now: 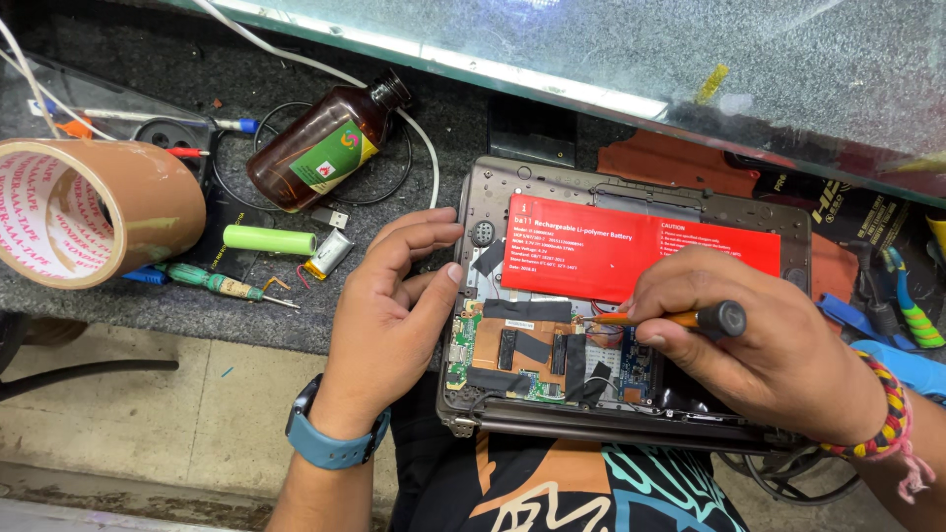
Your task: The person uses a small screwdriver to carefully pry and lift a red battery pack from the internal chassis of a disassembled electronic device. They work around the edges of the battery, detaching adhesive or connectors while holding the device steady with their other hand.
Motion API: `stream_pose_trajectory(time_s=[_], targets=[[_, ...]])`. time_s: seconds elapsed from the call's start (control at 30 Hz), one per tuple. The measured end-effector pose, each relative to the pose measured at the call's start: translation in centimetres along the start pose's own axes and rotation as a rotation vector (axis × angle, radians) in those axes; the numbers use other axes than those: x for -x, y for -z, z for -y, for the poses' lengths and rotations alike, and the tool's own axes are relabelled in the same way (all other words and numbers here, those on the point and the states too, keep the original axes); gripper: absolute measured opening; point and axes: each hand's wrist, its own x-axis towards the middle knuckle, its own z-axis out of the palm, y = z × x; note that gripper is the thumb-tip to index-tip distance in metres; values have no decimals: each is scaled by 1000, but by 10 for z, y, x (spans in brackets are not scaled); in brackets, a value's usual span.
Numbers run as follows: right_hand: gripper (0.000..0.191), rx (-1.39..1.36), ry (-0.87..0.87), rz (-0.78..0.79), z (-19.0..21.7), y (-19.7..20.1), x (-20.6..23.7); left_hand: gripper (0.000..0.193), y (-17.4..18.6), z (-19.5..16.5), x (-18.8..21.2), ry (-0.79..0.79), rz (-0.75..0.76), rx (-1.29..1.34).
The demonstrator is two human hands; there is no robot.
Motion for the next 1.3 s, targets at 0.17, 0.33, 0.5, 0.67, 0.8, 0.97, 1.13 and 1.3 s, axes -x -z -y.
stream_pose_trajectory(time_s=[0.17,0.33,0.5,0.67,0.8,0.97,1.13,1.3], targets=[[11,23,19,-10,0,0,1,28,1,0,1,-2,4,-9],[12,23,11,-8,0,0,1,28,0,0,0,0,4,1],[11,42,20,-16,1,1,1,28,0,0,1,-1,4,-9],[11,29,13,-11,1,1,0,28,0,1,0,-5,3,3],[11,19,4,5,0,1,-1,28,1,2,1,-6,8,17],[11,16,-10,-1,0,0,-2,28,1,1,0,-2,-2,5],[11,21,12,-4,1,0,-3,28,1,1,0,-9,-6,-4],[12,13,9,-14,2,0,-2,29,1,0,-2,-17,-7,3]])
